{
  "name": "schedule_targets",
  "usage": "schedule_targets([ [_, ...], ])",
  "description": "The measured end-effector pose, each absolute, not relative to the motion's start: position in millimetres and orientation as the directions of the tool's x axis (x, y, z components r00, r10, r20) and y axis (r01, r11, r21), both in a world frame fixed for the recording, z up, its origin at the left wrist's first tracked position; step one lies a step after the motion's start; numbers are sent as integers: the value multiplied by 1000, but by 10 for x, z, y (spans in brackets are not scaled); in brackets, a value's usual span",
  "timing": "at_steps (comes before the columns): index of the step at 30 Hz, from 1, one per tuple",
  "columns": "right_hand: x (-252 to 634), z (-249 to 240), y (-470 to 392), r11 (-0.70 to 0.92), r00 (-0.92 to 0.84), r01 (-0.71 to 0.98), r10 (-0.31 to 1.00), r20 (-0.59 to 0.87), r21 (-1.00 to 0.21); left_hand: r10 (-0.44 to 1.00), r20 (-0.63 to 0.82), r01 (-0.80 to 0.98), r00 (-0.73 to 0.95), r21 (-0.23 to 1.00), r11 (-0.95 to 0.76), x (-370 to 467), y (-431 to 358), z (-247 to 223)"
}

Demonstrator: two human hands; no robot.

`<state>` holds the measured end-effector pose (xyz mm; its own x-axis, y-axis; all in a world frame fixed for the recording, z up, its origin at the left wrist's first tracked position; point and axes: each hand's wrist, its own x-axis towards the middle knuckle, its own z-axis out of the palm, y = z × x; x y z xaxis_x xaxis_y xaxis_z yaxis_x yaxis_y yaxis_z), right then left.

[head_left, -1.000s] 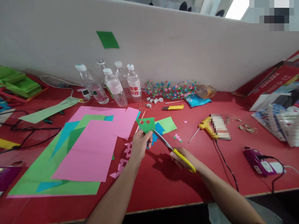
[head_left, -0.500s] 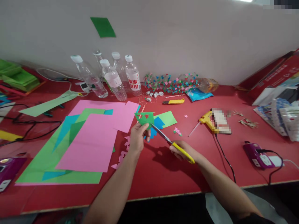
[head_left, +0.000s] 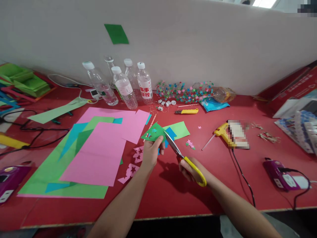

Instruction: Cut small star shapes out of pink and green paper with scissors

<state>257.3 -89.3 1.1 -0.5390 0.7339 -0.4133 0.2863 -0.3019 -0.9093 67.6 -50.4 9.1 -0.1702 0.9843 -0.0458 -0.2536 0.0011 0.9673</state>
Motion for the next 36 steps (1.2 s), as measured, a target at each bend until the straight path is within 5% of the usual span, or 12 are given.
schedule_targets([
  [36, 2485, 85, -917, -289, -439, 328, 796, -416, -899, 982, -61, -265, -176, 964, 13, 709, -527, 94],
])
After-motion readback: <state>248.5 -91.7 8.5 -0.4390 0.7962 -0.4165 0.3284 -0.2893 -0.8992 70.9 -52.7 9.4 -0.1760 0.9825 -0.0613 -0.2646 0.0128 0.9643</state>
